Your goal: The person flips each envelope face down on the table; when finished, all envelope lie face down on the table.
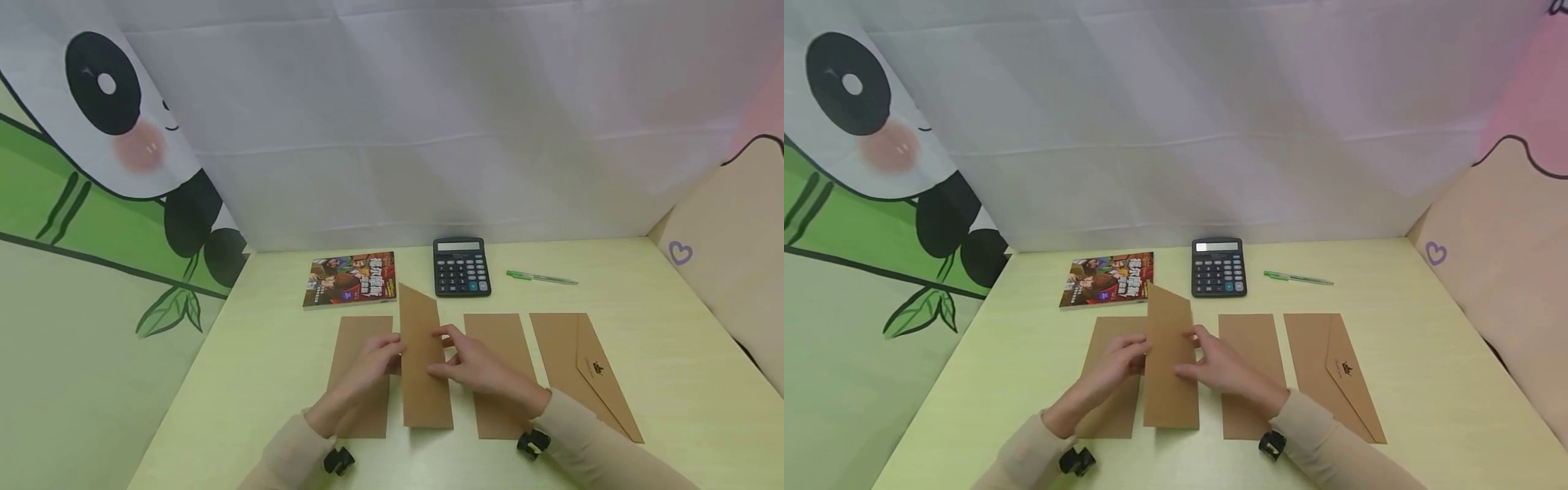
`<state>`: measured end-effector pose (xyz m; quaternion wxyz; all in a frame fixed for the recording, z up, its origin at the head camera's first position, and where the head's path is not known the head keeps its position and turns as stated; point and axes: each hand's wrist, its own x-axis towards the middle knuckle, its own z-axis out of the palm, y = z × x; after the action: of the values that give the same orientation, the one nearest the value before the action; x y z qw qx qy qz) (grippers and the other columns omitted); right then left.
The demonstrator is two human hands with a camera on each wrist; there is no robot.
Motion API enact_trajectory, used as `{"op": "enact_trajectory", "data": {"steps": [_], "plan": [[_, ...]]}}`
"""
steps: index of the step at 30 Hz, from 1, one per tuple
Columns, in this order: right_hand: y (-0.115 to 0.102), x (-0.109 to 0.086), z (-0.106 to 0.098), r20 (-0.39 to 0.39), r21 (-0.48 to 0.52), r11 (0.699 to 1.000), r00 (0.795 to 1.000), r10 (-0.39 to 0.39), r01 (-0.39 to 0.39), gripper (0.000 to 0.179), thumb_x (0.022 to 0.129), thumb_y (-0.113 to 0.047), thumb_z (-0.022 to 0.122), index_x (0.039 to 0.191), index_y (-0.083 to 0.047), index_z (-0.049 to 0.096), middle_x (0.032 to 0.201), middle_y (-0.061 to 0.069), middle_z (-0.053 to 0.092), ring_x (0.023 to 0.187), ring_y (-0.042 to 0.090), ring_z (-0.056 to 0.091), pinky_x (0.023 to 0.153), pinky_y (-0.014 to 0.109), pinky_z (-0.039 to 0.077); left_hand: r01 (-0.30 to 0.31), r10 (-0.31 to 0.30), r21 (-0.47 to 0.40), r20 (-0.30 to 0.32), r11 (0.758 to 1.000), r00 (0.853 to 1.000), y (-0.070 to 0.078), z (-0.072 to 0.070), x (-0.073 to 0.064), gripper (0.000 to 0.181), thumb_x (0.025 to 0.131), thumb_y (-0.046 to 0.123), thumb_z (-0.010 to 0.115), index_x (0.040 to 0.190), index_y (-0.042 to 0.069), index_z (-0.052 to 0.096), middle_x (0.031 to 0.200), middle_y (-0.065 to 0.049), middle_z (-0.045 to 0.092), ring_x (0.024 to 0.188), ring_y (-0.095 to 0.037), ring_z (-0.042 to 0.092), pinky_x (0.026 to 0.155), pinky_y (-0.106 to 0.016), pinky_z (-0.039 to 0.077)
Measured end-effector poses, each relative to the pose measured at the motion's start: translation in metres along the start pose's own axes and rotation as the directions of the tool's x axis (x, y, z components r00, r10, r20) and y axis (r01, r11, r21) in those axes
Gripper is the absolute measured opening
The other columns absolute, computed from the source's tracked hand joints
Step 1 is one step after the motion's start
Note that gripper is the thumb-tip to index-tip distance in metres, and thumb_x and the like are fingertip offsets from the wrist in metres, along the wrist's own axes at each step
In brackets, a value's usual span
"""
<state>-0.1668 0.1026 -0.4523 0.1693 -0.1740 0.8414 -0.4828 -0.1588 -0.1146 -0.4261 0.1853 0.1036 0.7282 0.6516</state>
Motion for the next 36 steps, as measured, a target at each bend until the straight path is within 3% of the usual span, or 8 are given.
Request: {"op": "enact_trajectory", "data": {"steps": [5, 8, 14, 22, 29, 36], "plan": [[0.005, -0.002, -0.002, 0.021, 0.019, 1.000, 1.000, -0.003, 0.003, 0.066, 0.083, -0.019, 0.076, 0.137, -0.009, 0.041, 0.123, 0.018, 0.053, 0.074, 0.017, 0.064, 0.060, 0.032, 0.049, -0.025, 0.025, 0.027, -0.011, 0.999, 1.000, 0.000, -0.006, 0.000, 0.025, 0.099, 0.008, 0.046, 0.105, -0.012, 0.059, 0.090, -0.012, 0.063, 0.073, -0.017, 0.061, 0.072, -0.036, 0.053], [0.007, -0.003, -0.004, 0.025, 0.045, 0.999, 1.000, 0.000, -0.002, 0.065, 0.082, -0.012, 0.077, 0.137, -0.010, 0.041, 0.123, 0.018, 0.053, 0.075, 0.017, 0.065, 0.060, 0.032, 0.050, -0.041, 0.045, 0.092, -0.039, 0.995, 0.998, 0.000, -0.008, -0.001, 0.023, 0.098, 0.010, 0.050, 0.106, -0.009, 0.061, 0.090, -0.011, 0.063, 0.073, -0.018, 0.062, 0.071, -0.037, 0.054], [0.010, -0.007, -0.008, 0.005, 0.051, 0.999, 1.000, 0.008, -0.008, 0.065, 0.079, -0.007, 0.078, 0.135, -0.009, 0.043, 0.118, 0.016, 0.055, 0.074, 0.015, 0.065, 0.059, 0.032, 0.051, -0.010, 0.026, 0.134, -0.122, 0.991, 0.992, 0.001, -0.010, -0.003, 0.032, 0.092, 0.014, 0.064, 0.116, -0.008, 0.060, 0.095, -0.013, 0.067, 0.075, -0.021, 0.064, 0.069, -0.041, 0.054], [0.014, -0.008, -0.011, -0.022, 0.029, 1.000, 1.000, -0.001, 0.001, 0.068, 0.077, -0.004, 0.078, 0.135, -0.004, 0.043, 0.107, 0.012, 0.056, 0.073, 0.016, 0.065, 0.059, 0.031, 0.051, 0.020, 0.005, 0.135, -0.184, 0.991, 0.983, -0.008, -0.013, 0.001, 0.020, 0.086, 0.010, 0.072, 0.098, -0.003, 0.064, 0.078, -0.010, 0.068, 0.068, -0.036, 0.064, 0.064, -0.046, 0.054], [0.015, -0.009, -0.013, -0.029, -0.068, 0.997, 0.999, -0.029, 0.027, 0.068, 0.076, -0.003, 0.079, 0.134, 0.001, 0.044, 0.101, 0.010, 0.057, 0.069, 0.014, 0.063, 0.057, 0.028, 0.049, 0.044, -0.004, 0.222, -0.174, 0.974, 0.985, -0.015, -0.015, 0.004, 0.021, 0.083, 0.007, 0.073, 0.099, -0.004, 0.064, 0.076, -0.007, 0.068, 0.065, -0.028, 0.066, 0.063, -0.045, 0.054], [0.019, -0.008, -0.013, -0.065, -0.137, 0.990, 0.998, -0.019, 0.010, 0.067, 0.074, -0.004, 0.081, 0.132, 0.000, 0.046, 0.096, 0.007, 0.056, 0.065, 0.012, 0.059, 0.055, 0.028, 0.048, 0.091, -0.057, 0.279, -0.128, 0.956, 0.990, -0.019, -0.014, 0.004, 0.024, 0.084, 0.002, 0.070, 0.105, -0.006, 0.062, 0.080, -0.007, 0.067, 0.067, -0.021, 0.065, 0.067, -0.040, 0.054]]}}
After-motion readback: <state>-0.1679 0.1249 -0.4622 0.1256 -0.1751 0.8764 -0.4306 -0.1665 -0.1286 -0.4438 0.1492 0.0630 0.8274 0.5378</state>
